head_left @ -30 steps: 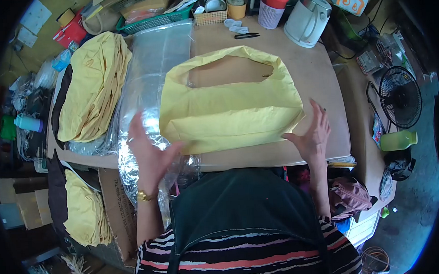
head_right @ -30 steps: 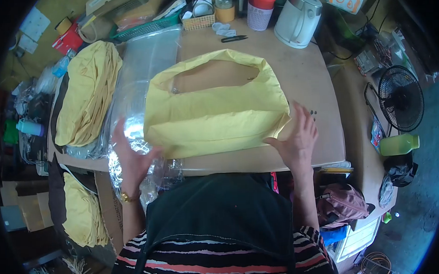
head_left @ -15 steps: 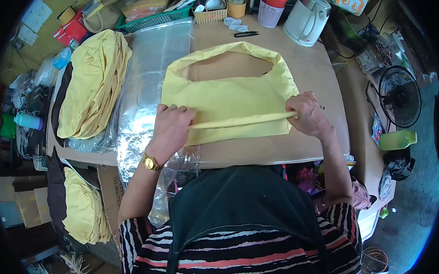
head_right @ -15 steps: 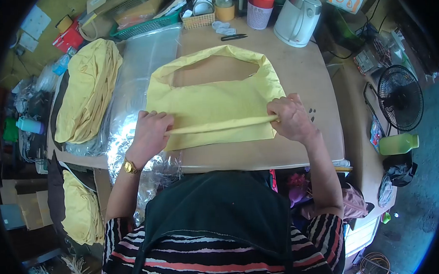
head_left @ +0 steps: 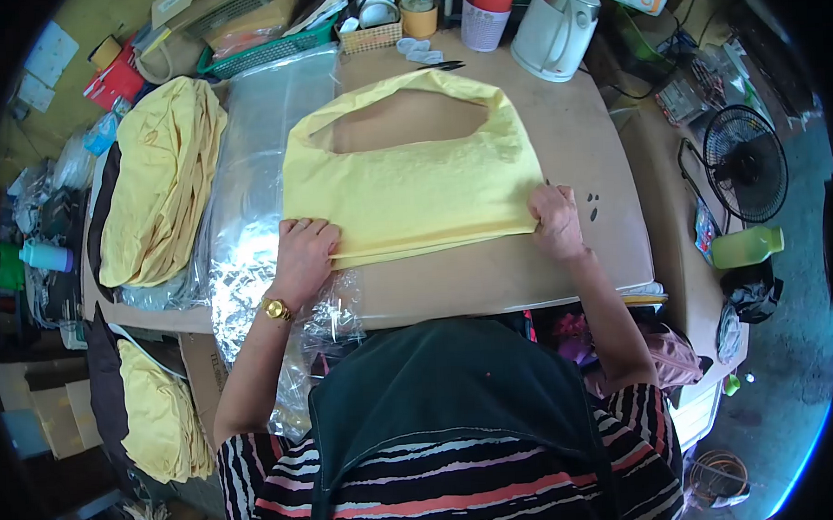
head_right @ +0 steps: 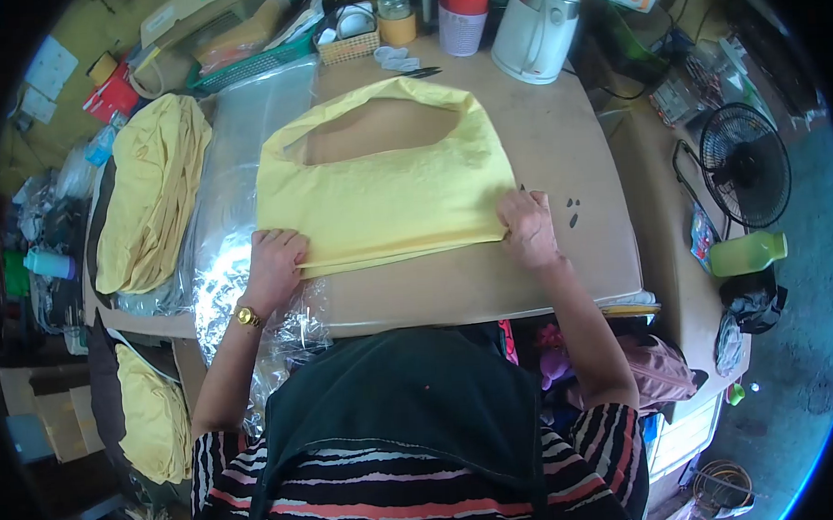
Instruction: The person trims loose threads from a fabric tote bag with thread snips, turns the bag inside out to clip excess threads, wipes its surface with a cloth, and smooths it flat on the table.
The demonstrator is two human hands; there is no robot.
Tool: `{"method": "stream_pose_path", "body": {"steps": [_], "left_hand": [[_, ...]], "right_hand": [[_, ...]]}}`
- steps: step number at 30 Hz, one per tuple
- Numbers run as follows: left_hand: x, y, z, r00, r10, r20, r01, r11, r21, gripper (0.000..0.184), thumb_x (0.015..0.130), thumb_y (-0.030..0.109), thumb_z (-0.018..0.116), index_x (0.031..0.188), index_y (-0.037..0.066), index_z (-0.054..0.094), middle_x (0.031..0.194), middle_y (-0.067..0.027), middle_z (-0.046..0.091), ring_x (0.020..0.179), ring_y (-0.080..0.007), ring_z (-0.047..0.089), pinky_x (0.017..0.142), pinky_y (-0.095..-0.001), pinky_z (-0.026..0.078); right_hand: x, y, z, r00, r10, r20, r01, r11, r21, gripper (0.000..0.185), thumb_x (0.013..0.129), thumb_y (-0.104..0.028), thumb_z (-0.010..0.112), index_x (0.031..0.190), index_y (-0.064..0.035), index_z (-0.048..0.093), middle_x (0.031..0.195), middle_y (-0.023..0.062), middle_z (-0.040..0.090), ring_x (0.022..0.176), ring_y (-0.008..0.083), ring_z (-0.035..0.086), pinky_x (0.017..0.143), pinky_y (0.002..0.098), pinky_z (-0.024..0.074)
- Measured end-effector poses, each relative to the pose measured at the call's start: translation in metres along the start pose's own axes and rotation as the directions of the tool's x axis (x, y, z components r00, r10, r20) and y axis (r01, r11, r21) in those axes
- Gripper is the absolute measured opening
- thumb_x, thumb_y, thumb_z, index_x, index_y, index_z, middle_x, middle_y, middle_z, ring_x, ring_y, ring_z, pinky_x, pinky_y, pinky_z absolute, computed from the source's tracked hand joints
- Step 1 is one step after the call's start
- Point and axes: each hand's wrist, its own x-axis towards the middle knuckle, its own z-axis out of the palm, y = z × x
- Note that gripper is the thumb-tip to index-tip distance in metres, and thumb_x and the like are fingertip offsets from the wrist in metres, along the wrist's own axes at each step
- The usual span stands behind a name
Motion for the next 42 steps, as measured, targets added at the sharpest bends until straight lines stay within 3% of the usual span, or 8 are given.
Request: {"method": "stream_pose_path", "body": {"steps": [6, 17, 20, 26, 28, 35, 37, 42], "left_hand": [[-0.001, 0.006, -0.021, 0.935, -0.209, 0.288, 0.205, 0.978, 0.042, 0.032, 0.071, 0.006, 0.062, 0.102, 0.013, 0.059, 0.092, -0.0072, 0.062, 0.092, -0.0272, 0.058, 0.088, -0.0447, 0.037], [0.053, 0.112, -0.005, 0.968, 0.081, 0.239, -0.094, 0.994, 0.046, 0.077, 0.075, 0.002, 0.058, 0.147, 0.019, 0.037, 0.15, -0.0166, 0.036, 0.14, -0.0377, 0.033, 0.109, -0.0615, 0.026], [0.057, 0.137, -0.002, 0.965, 0.239, 0.112, -0.238, 0.971, -0.026, 0.062, 0.08, 0.001, 0.051, 0.14, 0.013, 0.045, 0.136, -0.0196, 0.051, 0.122, -0.0391, 0.053, 0.095, -0.0548, 0.045], [0.099, 0.117, -0.031, 0.95, 0.234, 0.206, -0.162, 0.935, -0.315, 0.033, 0.081, 0.004, 0.051, 0.113, 0.005, 0.062, 0.09, -0.0164, 0.068, 0.081, -0.035, 0.065, 0.069, -0.0441, 0.051], [0.105, 0.113, -0.044, 0.927, 0.263, 0.269, -0.185, 0.941, -0.285, 0.026, 0.084, 0.009, 0.055, 0.107, 0.006, 0.065, 0.08, -0.0162, 0.067, 0.078, -0.0363, 0.064, 0.069, -0.0452, 0.05], [0.121, 0.123, -0.026, 0.901, 0.2, 0.386, -0.042, 0.924, -0.38, 0.013, 0.085, 0.018, 0.062, 0.09, 0.006, 0.064, 0.074, -0.0182, 0.063, 0.075, -0.0382, 0.062, 0.067, -0.0473, 0.047], [0.122, 0.118, -0.014, 0.92, 0.182, 0.348, -0.051, 0.934, -0.355, 0.019, 0.086, 0.022, 0.062, 0.082, 0.003, 0.059, 0.071, -0.0198, 0.06, 0.074, -0.0403, 0.06, 0.066, -0.0481, 0.045], [0.137, 0.102, -0.049, 0.931, 0.217, 0.294, -0.06, 0.884, -0.463, 0.023, 0.087, 0.022, 0.062, 0.08, 0.002, 0.057, 0.069, -0.0212, 0.056, 0.07, -0.0419, 0.056, 0.064, -0.0468, 0.043]], "right_hand": [[-0.015, -0.011, -0.002, 0.88, 0.465, -0.094, -0.468, 0.884, -0.008, 0.013, 0.069, -0.009, 0.067, 0.08, -0.0084, 0.06, 0.086, 0.0083, 0.057, 0.091, 0.0289, 0.057, 0.085, 0.0461, 0.0378], [-0.022, -0.03, 0.009, 0.88, 0.446, 0.163, -0.445, 0.894, -0.043, 0.025, 0.07, -0.017, 0.072, 0.092, -0.0055, 0.067, 0.094, 0.0114, 0.064, 0.092, 0.0293, 0.061, 0.088, 0.0453, 0.0386], [-0.025, -0.069, -0.04, 0.759, 0.404, 0.51, -0.488, 0.872, 0.036, 0.028, 0.071, -0.023, 0.077, 0.089, -0.0046, 0.065, 0.089, 0.0121, 0.063, 0.089, 0.0306, 0.061, 0.088, 0.0432, 0.0406], [-0.018, -0.084, -0.047, 0.705, 0.491, -0.512, -0.313, 0.863, 0.397, 0.032, 0.069, -0.028, 0.082, 0.087, -0.007, 0.065, 0.091, 0.0072, 0.064, 0.089, 0.025, 0.061, 0.089, 0.0411, 0.0418], [-0.005, -0.075, -0.062, 0.894, 0.116, -0.433, -0.056, 0.987, 0.149, 0.035, 0.069, -0.008, 0.083, 0.098, -0.0017, 0.064, 0.088, 0.0095, 0.063, 0.084, 0.0266, 0.063, 0.086, 0.0382, 0.0458], [0.022, -0.056, -0.058, 0.903, 0.244, 0.353, -0.407, 0.748, 0.523, 0.044, 0.074, -0.009, 0.078, 0.111, -0.0047, 0.056, 0.113, 0.0148, 0.059, 0.093, 0.0275, 0.059, 0.082, 0.0358, 0.0459], [0.007, -0.063, -0.052, 0.945, 0.193, -0.263, -0.057, 0.892, 0.449, 0.042, 0.072, -0.001, 0.076, 0.11, -0.0041, 0.057, 0.113, 0.0159, 0.059, 0.1, 0.027, 0.059, 0.08, 0.0358, 0.0489], [-0.032, -0.076, -0.053, 0.926, -0.071, -0.372, 0.075, 0.997, -0.002, 0.05, 0.068, -0.005, 0.075, 0.114, -0.0133, 0.057, 0.122, 0.0194, 0.054, 0.113, 0.0354, 0.053, 0.092, 0.0465, 0.0443]]}}
